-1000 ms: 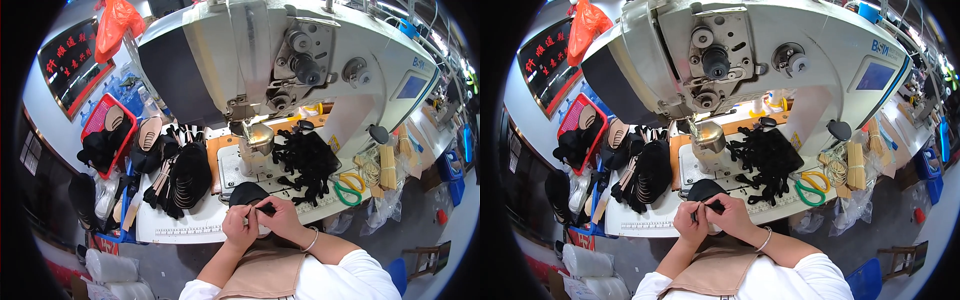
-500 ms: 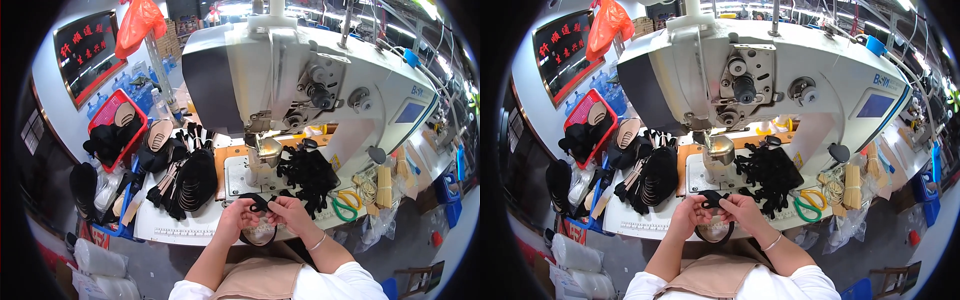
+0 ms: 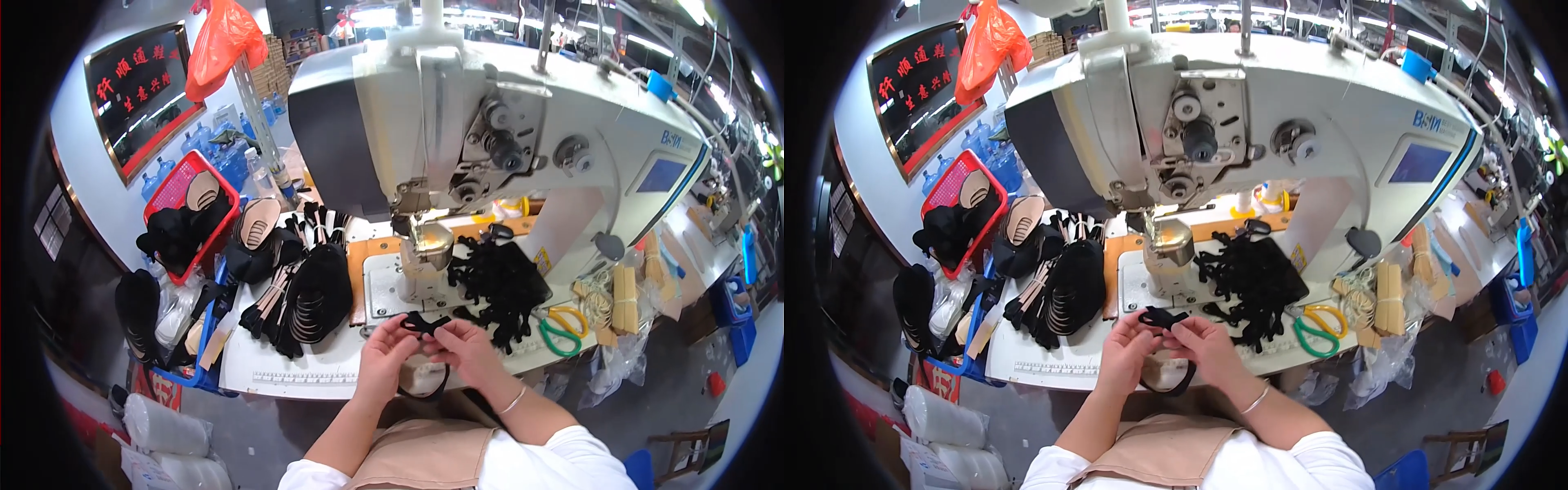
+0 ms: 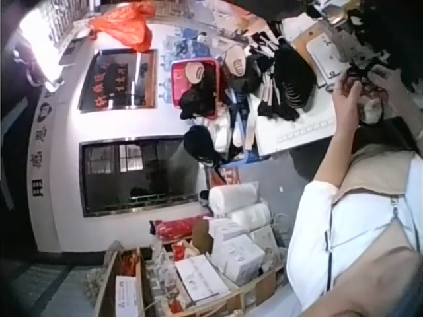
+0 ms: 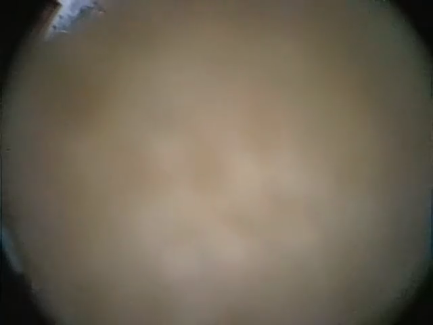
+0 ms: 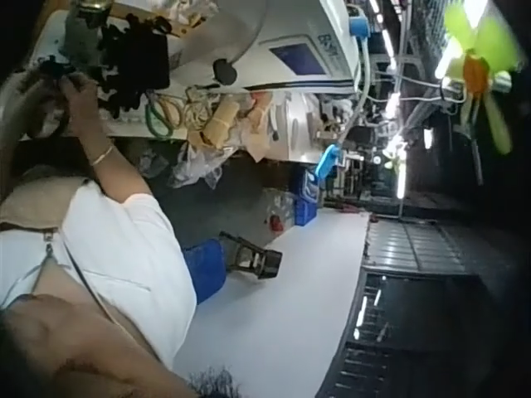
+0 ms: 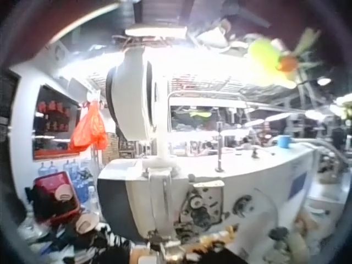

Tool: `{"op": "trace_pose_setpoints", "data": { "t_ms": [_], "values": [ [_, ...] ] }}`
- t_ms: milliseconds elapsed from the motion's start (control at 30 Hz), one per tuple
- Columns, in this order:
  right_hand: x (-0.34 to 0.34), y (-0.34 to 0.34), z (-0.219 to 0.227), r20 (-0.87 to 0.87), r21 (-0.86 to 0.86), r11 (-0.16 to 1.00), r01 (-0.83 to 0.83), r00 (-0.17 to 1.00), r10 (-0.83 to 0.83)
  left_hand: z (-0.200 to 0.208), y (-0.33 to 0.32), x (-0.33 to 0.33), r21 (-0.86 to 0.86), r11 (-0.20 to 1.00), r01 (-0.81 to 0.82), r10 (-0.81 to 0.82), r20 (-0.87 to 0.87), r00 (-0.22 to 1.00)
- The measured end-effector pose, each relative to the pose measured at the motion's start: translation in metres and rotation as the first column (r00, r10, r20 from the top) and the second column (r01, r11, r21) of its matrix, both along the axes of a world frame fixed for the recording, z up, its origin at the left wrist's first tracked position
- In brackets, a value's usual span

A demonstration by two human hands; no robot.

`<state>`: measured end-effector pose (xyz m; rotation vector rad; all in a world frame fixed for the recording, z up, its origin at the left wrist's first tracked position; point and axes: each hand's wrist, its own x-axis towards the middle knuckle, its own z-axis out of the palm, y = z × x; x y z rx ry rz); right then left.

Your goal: Stitching different components of black shoes together using an industrial sewing machine.

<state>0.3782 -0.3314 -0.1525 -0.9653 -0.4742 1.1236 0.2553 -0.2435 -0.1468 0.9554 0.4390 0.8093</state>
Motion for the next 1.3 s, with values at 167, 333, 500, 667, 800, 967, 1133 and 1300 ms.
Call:
{"op": "trace_pose_setpoints", "data": {
  "t_ms": [167,333,500,667,800,967,1133,1300],
  "values": [
    [-0.035,0.005,0.002,-0.397,0.061,0.995,0.079,0.916,-0.048,0.014,-0.009,0.017,0.0,0.998,0.066,-0.066,-0.04,0.997],
    [-0.001,-0.005,-0.005,0.461,0.073,0.976,0.207,0.861,-0.217,0.048,0.037,-0.003,0.157,0.834,0.529,-0.395,-0.5,0.771],
    [0.02,0.008,0.011,0.332,0.05,0.985,-0.162,0.933,0.137,0.063,0.048,-0.004,0.129,0.566,0.814,-0.457,-0.773,0.44],
    [0.017,0.015,-0.003,-0.074,0.057,0.992,0.112,0.991,-0.108,0.029,0.053,-0.017,0.114,0.829,0.547,-0.492,-0.317,0.811],
    [0.013,0.016,-0.006,-0.164,0.048,0.996,0.075,0.984,-0.066,0.006,0.035,-0.01,-0.097,0.923,0.372,-0.385,-0.247,0.889],
    [0.004,0.011,0.006,-0.292,0.14,0.99,-0.002,0.955,0.043,-0.008,0.026,-0.002,-0.137,0.965,0.225,-0.242,-0.128,0.962],
    [-0.007,0.012,0.0,-0.002,0.18,0.983,0.035,0.999,-0.035,-0.007,0.013,0.005,0.002,0.994,0.112,-0.111,-0.124,0.986],
    [-0.01,0.013,-0.001,0.076,0.223,0.972,0.079,0.992,-0.098,-0.007,0.008,0.006,-0.039,0.99,0.132,-0.132,0.0,0.991]
  ]
}}
